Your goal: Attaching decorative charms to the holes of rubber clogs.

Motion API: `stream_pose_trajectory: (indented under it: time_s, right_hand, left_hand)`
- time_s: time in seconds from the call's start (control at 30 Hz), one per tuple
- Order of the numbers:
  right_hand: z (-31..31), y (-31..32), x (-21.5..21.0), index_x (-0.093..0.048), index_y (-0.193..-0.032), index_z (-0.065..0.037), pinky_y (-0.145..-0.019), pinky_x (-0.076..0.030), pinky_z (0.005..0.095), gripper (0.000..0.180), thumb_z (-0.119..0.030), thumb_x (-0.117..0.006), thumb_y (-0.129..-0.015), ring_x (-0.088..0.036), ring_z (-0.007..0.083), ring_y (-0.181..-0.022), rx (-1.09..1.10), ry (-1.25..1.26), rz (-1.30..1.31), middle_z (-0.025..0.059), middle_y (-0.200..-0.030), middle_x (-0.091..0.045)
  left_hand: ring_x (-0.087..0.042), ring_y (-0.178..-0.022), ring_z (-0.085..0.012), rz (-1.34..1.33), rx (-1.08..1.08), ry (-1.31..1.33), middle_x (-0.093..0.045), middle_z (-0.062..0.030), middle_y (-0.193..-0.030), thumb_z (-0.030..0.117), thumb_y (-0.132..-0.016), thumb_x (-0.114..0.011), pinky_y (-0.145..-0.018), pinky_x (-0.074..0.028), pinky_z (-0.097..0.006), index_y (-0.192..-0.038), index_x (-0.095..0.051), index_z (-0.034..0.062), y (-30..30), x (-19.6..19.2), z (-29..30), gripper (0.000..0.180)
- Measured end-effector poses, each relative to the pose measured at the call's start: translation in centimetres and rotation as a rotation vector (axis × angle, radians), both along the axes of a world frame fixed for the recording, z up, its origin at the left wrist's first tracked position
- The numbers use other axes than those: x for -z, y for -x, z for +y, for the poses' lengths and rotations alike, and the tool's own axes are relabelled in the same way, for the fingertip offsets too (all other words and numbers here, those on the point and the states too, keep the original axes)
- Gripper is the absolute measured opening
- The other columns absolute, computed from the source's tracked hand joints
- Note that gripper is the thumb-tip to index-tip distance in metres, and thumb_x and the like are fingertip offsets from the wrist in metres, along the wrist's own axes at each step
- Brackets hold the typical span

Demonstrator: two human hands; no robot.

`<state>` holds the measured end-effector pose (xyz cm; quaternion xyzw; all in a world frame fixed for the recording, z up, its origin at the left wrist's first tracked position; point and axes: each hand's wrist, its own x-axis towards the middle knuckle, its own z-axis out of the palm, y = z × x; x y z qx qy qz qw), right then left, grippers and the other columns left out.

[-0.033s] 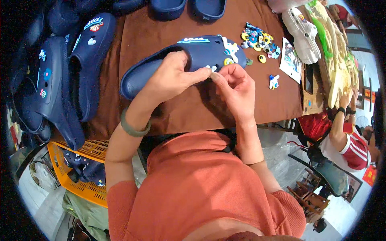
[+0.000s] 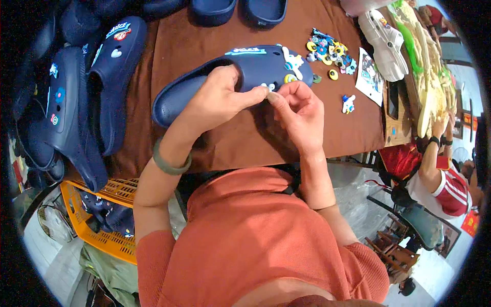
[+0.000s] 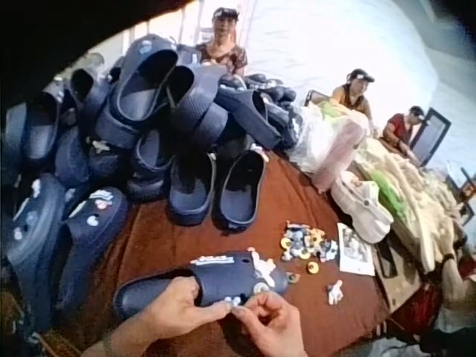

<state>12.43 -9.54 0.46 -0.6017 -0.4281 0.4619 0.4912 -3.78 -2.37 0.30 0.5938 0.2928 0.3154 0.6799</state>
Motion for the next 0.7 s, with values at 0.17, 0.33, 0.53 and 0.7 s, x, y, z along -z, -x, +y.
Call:
stream_pose_trajectory:
  time_s: [0.17,0.33,0.53,0.7]
  right_hand:
    - [0.3,0.1,0.1,-0.055,-0.081,-0.004,-0.048,-0.037,0.0177,0.014,-0.008,-0.069,-0.083,-0.05,0.0017,-0.052,-0.011,0.029,-0.015,-0.0029,-0.059,-0.056]
    - [0.5,0.2,-0.2,-0.054,-0.085,-0.004,-0.047,-0.035,0.0178,0.013,-0.005,-0.067,-0.084,-0.047,0.0011,-0.052,-0.04,0.007,0.044,-0.0039,-0.058,-0.054]
    - [0.6,-0.6,-0.2,-0.053,-0.087,-0.004,-0.046,-0.032,0.0179,0.012,-0.002,-0.065,-0.083,-0.044,0.0008,-0.051,-0.075,0.029,0.016,-0.0051,-0.057,-0.051]
    - [0.6,-0.8,-1.0,-0.053,-0.089,-0.003,-0.047,-0.034,0.0185,0.012,-0.004,-0.064,-0.084,-0.045,0.0017,-0.052,-0.126,0.088,0.005,-0.0039,-0.059,-0.052]
  left_hand:
    - [-0.057,-0.089,-0.0091,0.106,0.011,-0.117,-0.063,-0.0023,-0.1,0.01,-0.087,-0.062,-0.081,-0.049,-0.026,-0.112,-0.059,-0.0026,0.1,0.3,0.1,0.028]
    - [-0.059,-0.089,-0.0106,0.062,-0.018,-0.193,-0.064,-0.0034,-0.1,0.012,-0.088,-0.06,-0.081,-0.049,-0.027,-0.112,-0.059,-0.0021,0.0,1.1,-0.1,0.028]
    - [-0.062,-0.084,-0.0159,0.188,-0.056,-0.379,-0.067,-0.0113,-0.097,0.016,-0.084,-0.067,-0.078,-0.05,-0.031,-0.11,-0.06,-0.0014,-0.1,-0.6,-1.0,0.032]
    - [-0.063,-0.08,-0.0185,0.147,-0.097,-0.429,-0.067,-0.0123,-0.092,0.024,-0.082,-0.072,-0.074,-0.05,-0.031,-0.106,-0.062,0.0002,-0.2,-0.1,-1.1,0.035]
